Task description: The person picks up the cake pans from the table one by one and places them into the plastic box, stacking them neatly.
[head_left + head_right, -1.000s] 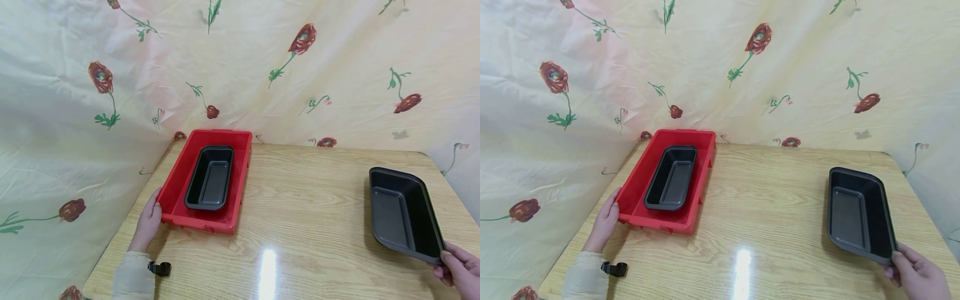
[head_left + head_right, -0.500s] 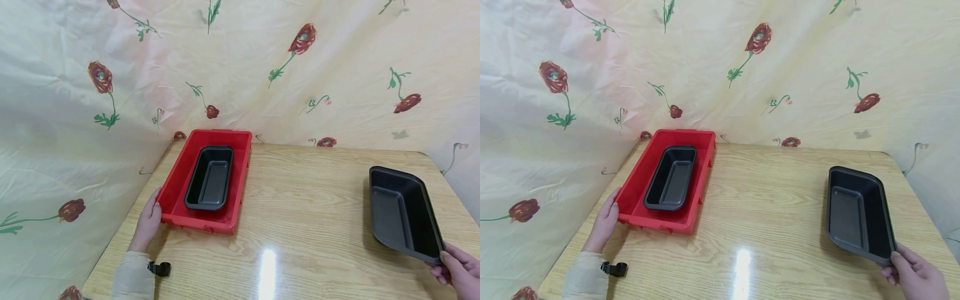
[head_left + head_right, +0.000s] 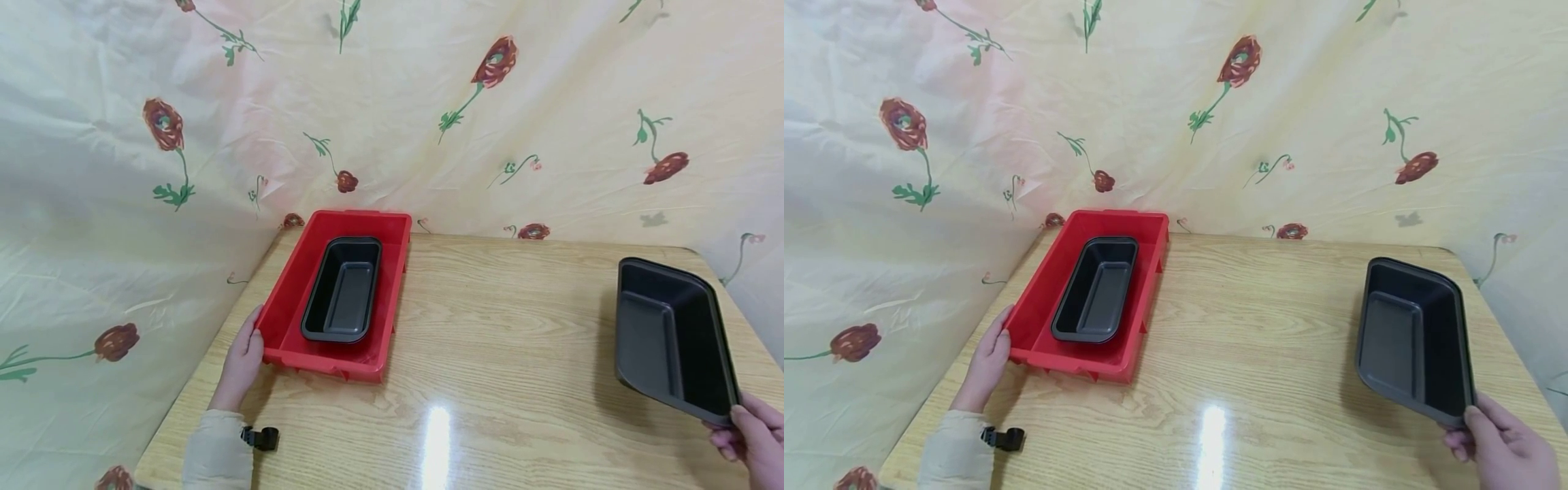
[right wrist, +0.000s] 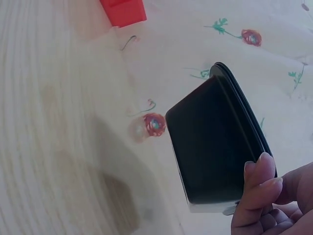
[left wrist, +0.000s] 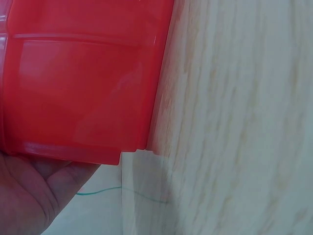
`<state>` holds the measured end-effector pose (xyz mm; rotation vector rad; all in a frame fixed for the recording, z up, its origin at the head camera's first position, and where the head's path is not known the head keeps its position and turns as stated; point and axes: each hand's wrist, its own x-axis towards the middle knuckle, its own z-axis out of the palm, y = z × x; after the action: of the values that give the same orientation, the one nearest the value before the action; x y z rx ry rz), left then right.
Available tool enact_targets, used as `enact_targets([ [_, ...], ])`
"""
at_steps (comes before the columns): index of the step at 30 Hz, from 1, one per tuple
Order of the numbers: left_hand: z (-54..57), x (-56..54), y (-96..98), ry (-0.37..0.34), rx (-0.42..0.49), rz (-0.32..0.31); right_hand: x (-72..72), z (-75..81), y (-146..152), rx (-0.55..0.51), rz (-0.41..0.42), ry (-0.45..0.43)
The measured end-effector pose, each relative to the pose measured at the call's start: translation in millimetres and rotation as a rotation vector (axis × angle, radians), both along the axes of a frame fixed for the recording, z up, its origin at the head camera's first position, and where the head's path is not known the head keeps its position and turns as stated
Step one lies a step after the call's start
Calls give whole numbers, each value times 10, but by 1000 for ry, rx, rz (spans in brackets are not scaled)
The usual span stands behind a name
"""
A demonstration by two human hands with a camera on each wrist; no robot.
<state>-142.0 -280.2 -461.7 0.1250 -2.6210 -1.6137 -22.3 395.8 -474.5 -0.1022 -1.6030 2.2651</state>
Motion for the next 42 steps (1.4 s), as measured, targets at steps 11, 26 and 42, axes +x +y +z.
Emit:
enact_targets([
  [11, 36, 5, 13, -13, 18, -4, -18, 78, -88, -34, 34, 62],
  [26, 36, 5, 10, -11, 8, -5, -20, 196, -169, 4, 36, 14],
  [42, 11, 0, -3, -31, 38, -4, -75, 332, -302, 85, 11, -14],
])
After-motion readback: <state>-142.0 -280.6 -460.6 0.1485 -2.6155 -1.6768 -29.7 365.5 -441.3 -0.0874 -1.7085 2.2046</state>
